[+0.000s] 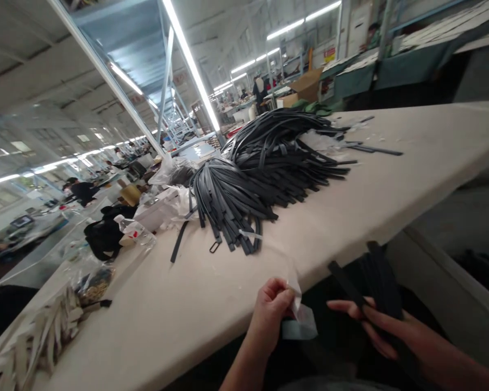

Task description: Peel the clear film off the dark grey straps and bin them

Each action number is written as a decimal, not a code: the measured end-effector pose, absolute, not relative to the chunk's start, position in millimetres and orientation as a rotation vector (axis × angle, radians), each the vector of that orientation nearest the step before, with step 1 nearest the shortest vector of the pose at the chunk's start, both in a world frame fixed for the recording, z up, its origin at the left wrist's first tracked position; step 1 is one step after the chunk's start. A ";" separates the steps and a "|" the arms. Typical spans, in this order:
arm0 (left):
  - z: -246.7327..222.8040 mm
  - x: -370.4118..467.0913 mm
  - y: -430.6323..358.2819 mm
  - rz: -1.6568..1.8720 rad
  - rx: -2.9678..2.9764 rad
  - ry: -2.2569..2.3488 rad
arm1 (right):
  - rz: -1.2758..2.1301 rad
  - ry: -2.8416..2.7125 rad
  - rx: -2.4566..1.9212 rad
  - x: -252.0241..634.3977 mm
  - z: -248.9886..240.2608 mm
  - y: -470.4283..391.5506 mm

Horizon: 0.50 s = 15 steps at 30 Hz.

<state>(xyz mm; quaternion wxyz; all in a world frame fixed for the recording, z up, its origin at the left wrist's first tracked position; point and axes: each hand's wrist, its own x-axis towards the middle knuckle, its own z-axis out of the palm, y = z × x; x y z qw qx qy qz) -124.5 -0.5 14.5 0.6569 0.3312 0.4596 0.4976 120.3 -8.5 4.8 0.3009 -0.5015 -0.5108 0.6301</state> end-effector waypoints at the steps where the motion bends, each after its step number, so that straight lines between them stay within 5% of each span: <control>1: 12.0 -116.4 -6.3 1.085 0.745 1.028 | 1.787 -1.282 -1.252 113.0 8.3 -6.6; 4: 9.7 -100.1 -19.2 1.003 0.758 0.993 | 1.866 -1.164 -1.104 93.0 15.8 4.9; 15: 15.7 -75.7 -7.9 0.838 1.075 0.903 | 1.280 -1.544 -1.226 89.5 55.7 29.2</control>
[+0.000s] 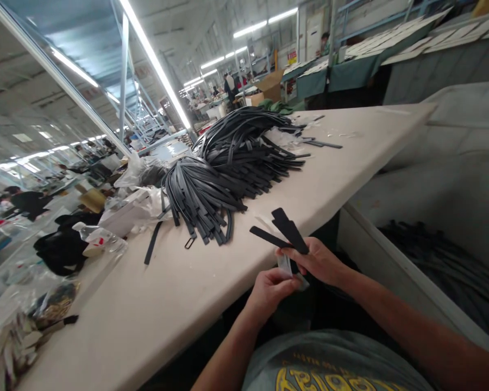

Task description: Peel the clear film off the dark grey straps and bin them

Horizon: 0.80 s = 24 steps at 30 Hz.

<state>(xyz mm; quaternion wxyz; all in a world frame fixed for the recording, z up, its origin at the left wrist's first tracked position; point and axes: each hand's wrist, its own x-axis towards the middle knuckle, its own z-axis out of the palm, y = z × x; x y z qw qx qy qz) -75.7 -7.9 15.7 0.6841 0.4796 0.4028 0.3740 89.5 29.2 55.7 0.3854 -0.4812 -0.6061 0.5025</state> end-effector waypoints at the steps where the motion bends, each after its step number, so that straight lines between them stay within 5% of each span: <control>1: 14.3 -74.6 -6.6 0.849 1.145 0.911 | 1.235 -1.544 -1.248 93.2 58.3 31.4; 14: -2.5 -97.3 -0.4 0.690 2.085 1.175 | 0.954 -1.314 -1.279 143.5 79.1 70.6; 24: 3.0 -108.7 -13.8 0.639 1.960 1.216 | 0.949 -1.199 -1.213 132.3 78.3 102.0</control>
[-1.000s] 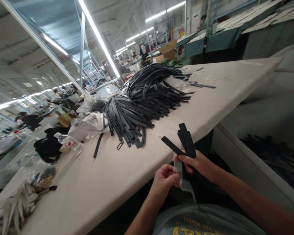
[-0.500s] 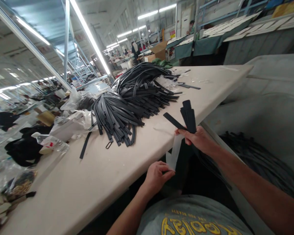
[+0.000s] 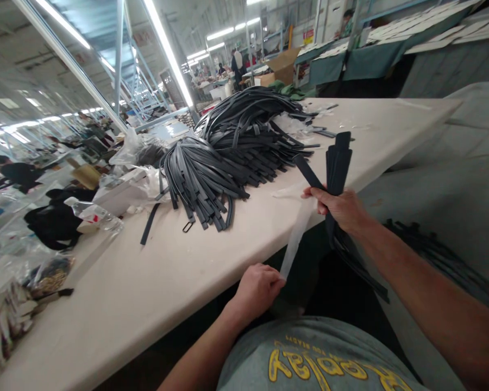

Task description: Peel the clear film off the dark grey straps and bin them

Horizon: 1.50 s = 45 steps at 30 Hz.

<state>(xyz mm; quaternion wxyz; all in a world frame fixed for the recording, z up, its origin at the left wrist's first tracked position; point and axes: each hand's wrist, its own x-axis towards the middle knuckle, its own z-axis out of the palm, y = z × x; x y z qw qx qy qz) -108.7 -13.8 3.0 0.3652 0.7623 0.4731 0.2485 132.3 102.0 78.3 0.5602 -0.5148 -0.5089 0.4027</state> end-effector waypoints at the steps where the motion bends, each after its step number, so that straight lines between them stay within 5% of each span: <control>1: 2.3 -107.8 -12.7 0.594 1.854 1.215 | 0.960 -1.186 -1.206 129.7 77.3 105.4; 8: -1.2 -97.7 6.8 0.824 0.630 0.917 | 0.968 -1.077 -1.271 135.0 61.5 110.2; 23: 12.7 -56.8 38.3 1.104 0.126 0.785 | 1.239 -1.373 -1.841 173.8 4.8 -61.4; 31: 5.9 -8.3 4.9 0.890 0.552 0.785 | 1.268 -1.122 -1.644 172.5 4.3 -77.0; 37: 2.5 -1.6 -18.8 0.647 0.941 0.806 | 1.600 -0.884 -1.366 180.5 4.1 -58.9; 45: -17.3 -11.9 -25.2 0.540 0.946 0.784 | 1.331 -1.169 -1.471 156.6 13.4 -32.3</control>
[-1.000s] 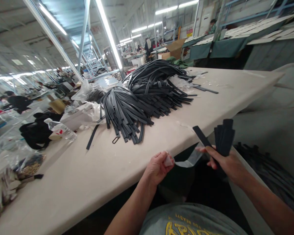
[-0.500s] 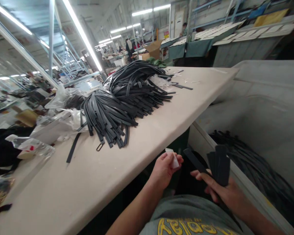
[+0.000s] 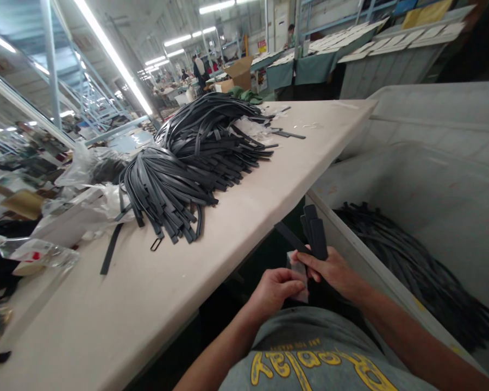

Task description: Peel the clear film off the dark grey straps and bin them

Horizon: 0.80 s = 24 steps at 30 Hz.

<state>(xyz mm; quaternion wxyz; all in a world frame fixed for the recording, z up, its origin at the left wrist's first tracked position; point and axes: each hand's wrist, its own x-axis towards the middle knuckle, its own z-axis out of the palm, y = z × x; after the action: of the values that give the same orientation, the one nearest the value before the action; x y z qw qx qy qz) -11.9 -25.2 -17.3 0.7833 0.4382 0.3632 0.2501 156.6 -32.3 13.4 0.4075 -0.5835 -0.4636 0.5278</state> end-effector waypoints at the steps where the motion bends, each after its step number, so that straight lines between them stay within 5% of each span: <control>1: -21.1 -13.5 -25.4 0.515 0.916 0.795 | 1.313 -1.198 -1.480 154.0 13.2 -29.3; 24: -31.1 -6.1 -8.0 0.887 0.055 0.868 | 1.052 -1.747 -1.807 166.7 -17.2 -106.6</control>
<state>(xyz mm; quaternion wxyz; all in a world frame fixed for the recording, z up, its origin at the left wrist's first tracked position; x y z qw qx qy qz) -6.1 -8.0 -31.1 0.8132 0.0256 0.4065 0.4156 166.7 -106.6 -17.2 0.2069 -0.6490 -0.6272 0.3777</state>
